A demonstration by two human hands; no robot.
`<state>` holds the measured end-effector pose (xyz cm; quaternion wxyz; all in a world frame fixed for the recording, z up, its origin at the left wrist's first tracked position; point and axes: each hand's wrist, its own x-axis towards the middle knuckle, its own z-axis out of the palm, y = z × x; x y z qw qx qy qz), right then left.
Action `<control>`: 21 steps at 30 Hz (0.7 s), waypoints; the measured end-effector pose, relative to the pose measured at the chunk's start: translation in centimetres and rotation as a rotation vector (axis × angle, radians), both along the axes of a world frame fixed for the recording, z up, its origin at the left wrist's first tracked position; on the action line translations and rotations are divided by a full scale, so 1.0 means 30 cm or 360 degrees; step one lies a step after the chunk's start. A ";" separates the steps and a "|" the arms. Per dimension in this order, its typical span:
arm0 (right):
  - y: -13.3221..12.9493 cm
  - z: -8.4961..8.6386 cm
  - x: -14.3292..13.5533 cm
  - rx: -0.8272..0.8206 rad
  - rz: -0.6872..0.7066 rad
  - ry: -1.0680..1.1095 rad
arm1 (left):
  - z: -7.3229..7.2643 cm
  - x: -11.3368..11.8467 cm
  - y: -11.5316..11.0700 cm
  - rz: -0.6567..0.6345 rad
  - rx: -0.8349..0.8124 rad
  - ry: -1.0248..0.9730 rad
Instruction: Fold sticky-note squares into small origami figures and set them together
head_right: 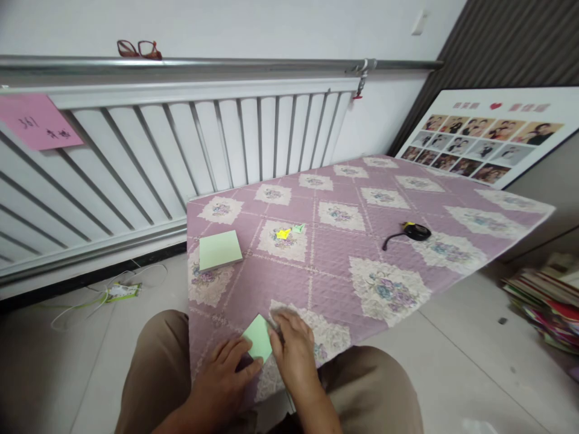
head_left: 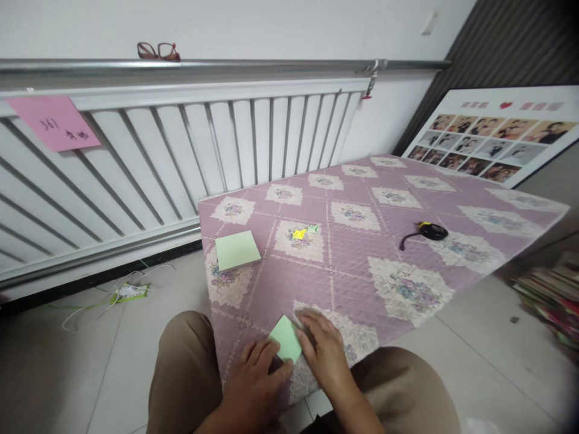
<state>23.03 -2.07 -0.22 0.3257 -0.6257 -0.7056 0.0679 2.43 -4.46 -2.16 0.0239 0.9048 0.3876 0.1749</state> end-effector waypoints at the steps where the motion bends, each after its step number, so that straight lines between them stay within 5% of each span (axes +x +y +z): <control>1: 0.017 0.004 -0.006 -0.0018 0.0018 -0.0011 | 0.001 0.000 0.000 0.0003 -0.0003 -0.0004; 21: 0.075 -0.002 -0.026 -0.0267 0.0144 0.0037 | 0.032 0.001 -0.008 0.0088 -0.0194 -0.0022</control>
